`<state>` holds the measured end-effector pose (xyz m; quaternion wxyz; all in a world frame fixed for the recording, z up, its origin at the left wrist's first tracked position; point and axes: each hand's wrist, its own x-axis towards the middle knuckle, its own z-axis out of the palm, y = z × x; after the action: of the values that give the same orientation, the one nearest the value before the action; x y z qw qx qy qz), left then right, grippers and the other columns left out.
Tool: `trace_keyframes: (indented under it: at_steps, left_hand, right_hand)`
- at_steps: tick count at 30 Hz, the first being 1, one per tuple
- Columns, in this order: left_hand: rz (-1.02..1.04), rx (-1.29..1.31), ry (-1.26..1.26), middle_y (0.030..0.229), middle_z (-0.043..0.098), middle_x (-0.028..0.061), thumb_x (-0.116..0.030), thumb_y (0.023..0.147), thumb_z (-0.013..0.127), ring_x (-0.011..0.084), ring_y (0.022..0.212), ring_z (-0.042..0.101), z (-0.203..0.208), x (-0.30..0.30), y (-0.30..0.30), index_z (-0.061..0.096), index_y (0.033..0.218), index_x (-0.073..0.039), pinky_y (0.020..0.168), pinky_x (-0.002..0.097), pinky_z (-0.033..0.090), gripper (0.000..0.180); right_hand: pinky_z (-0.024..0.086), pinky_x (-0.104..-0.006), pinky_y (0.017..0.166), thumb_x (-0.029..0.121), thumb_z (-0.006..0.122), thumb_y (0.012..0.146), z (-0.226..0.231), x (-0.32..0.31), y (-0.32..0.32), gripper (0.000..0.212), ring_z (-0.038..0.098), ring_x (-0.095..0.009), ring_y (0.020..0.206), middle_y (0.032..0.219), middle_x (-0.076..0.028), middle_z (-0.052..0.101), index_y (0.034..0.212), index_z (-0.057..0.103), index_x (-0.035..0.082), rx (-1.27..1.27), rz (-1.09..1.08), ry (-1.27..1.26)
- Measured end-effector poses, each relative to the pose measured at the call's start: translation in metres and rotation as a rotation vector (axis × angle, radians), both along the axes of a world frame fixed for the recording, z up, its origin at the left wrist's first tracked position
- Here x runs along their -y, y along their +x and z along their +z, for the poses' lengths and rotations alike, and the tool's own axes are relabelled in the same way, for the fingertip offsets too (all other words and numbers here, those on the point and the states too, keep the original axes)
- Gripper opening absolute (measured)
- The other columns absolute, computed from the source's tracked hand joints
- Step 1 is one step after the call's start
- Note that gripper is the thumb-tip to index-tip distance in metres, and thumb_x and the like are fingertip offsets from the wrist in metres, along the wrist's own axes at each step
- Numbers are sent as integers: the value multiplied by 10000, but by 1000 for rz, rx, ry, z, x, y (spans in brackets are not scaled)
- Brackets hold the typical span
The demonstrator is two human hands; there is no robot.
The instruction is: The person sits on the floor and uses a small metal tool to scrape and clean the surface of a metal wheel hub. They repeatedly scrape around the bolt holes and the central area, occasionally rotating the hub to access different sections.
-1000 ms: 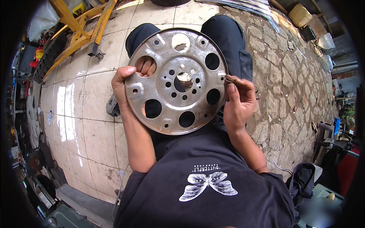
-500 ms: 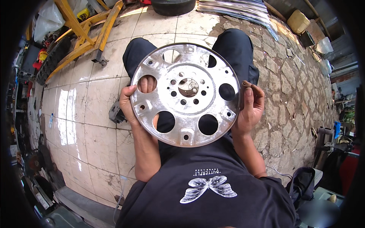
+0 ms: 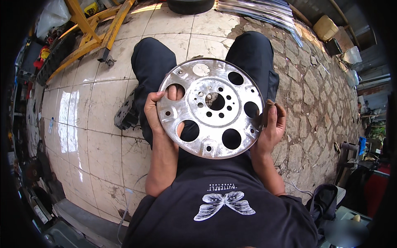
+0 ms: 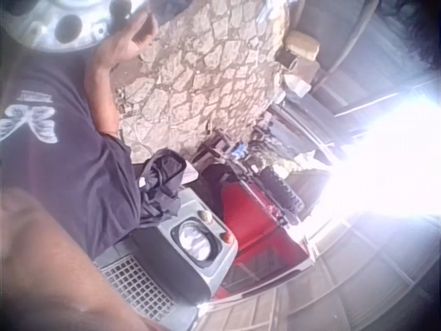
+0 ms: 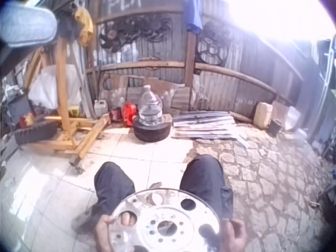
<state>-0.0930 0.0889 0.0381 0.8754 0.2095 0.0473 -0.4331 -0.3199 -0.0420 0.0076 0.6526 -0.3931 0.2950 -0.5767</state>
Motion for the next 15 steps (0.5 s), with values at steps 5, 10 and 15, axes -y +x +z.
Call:
trace_keyframes:
  at_steps: [5,10,15]
  left_hand:
    - [-44,128,-183,821,415,35,-269,911,548,195,821,417,-26,-11,5,552,1220,14,842,362,423,419]
    - [-42,194,-79,1040,526,85,-232,896,571,211,1072,543,-17,-22,16,449,1597,89,1135,409,460,780]
    - [-51,413,-36,1181,631,90,-227,1063,574,162,1108,629,-5,-37,39,383,1676,62,1212,386,473,704]
  right_hand:
    - [608,-296,941,109,716,1101,-3,-8,-5,165,732,-154,1122,1253,-94,761,1252,684,51,-72,13,18]
    - [616,-318,961,97,709,1100,-19,-10,-5,172,742,-156,1117,1235,-92,775,1260,671,50,-121,176,-50]
    - [572,-277,967,115,795,1047,-8,-17,3,172,742,-134,1062,1141,-74,808,1175,739,14,-475,393,-102]
